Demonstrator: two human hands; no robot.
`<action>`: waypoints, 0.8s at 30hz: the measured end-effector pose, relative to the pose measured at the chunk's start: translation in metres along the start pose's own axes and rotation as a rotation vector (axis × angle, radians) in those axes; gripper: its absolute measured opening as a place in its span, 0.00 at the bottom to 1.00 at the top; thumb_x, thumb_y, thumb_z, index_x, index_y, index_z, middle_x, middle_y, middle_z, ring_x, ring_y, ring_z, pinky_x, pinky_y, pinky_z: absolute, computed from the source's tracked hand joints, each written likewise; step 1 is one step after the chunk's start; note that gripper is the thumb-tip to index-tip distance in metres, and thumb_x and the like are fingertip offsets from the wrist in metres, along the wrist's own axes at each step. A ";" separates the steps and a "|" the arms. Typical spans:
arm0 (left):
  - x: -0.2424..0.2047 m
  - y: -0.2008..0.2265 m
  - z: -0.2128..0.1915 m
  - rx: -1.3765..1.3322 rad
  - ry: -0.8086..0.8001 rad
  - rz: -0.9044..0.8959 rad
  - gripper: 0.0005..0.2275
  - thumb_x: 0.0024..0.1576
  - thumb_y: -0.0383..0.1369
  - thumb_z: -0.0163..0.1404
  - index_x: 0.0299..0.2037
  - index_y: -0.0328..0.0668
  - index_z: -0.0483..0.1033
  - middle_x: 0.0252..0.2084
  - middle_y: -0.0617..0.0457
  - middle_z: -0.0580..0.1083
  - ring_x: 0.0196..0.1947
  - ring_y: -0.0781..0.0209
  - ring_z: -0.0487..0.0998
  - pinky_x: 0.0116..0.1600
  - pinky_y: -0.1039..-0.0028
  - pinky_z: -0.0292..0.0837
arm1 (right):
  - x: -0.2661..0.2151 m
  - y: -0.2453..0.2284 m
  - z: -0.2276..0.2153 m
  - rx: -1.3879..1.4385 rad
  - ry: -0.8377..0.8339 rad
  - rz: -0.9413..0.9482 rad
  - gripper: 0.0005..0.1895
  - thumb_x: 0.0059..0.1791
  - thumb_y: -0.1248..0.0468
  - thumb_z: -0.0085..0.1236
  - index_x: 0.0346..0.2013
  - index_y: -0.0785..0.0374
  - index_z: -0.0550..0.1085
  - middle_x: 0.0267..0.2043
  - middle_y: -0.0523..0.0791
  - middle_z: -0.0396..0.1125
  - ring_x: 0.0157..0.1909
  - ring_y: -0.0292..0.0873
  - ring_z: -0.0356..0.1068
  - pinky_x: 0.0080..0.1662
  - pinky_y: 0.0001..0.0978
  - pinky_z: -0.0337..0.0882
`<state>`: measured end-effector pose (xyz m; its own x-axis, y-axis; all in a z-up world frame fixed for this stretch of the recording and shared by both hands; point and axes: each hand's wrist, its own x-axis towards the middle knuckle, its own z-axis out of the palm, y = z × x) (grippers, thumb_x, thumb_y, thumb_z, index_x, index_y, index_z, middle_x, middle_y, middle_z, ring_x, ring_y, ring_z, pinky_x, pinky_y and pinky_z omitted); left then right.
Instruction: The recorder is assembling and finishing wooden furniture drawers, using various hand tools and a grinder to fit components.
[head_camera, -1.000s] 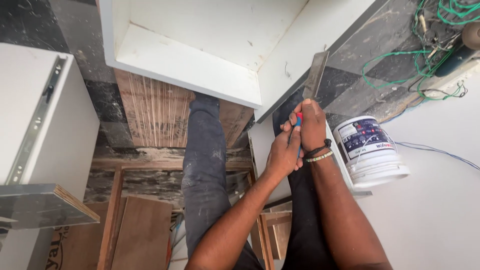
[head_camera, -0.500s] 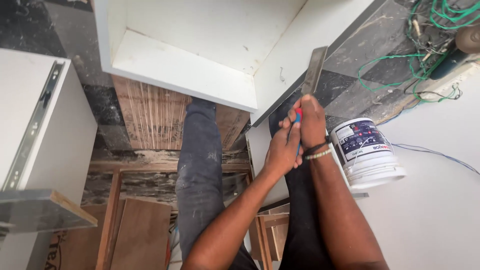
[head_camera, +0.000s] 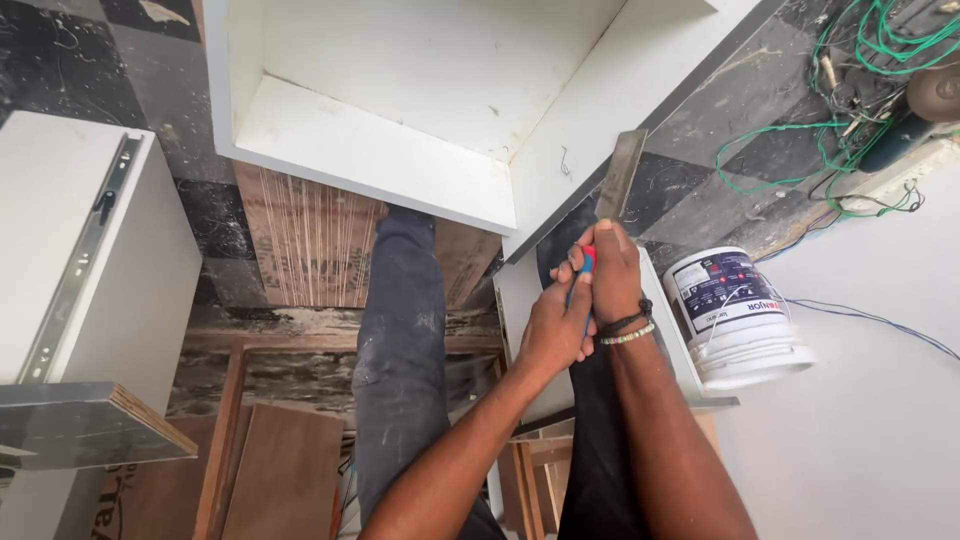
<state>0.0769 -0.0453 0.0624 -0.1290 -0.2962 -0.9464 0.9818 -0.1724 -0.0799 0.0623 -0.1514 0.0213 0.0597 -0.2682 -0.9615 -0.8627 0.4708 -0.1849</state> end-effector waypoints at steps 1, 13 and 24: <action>0.002 -0.004 0.001 -0.005 0.001 -0.013 0.19 0.67 0.44 0.38 0.49 0.31 0.71 0.19 0.52 0.70 0.12 0.65 0.71 0.16 0.74 0.67 | 0.002 0.002 -0.002 -0.009 0.002 0.009 0.17 0.59 0.56 0.37 0.33 0.65 0.64 0.23 0.45 0.61 0.22 0.41 0.66 0.33 0.41 0.77; 0.005 -0.002 -0.004 -0.001 -0.036 0.026 0.20 0.67 0.44 0.38 0.50 0.29 0.71 0.20 0.53 0.70 0.13 0.66 0.72 0.17 0.75 0.68 | 0.004 0.003 -0.001 -0.023 -0.007 -0.040 0.17 0.60 0.56 0.35 0.33 0.65 0.65 0.23 0.45 0.62 0.23 0.40 0.66 0.34 0.39 0.78; 0.022 -0.016 0.006 -0.075 0.000 0.039 0.23 0.67 0.46 0.39 0.52 0.27 0.70 0.19 0.51 0.70 0.12 0.63 0.71 0.15 0.73 0.66 | 0.020 0.013 -0.016 -0.101 -0.034 -0.104 0.19 0.61 0.54 0.36 0.34 0.65 0.65 0.24 0.44 0.61 0.24 0.41 0.65 0.34 0.40 0.75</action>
<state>0.0579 -0.0547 0.0445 -0.0906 -0.3010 -0.9493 0.9937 -0.0899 -0.0664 0.0442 -0.1642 0.0032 0.1675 -0.2816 -0.9448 -0.8970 0.3541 -0.2645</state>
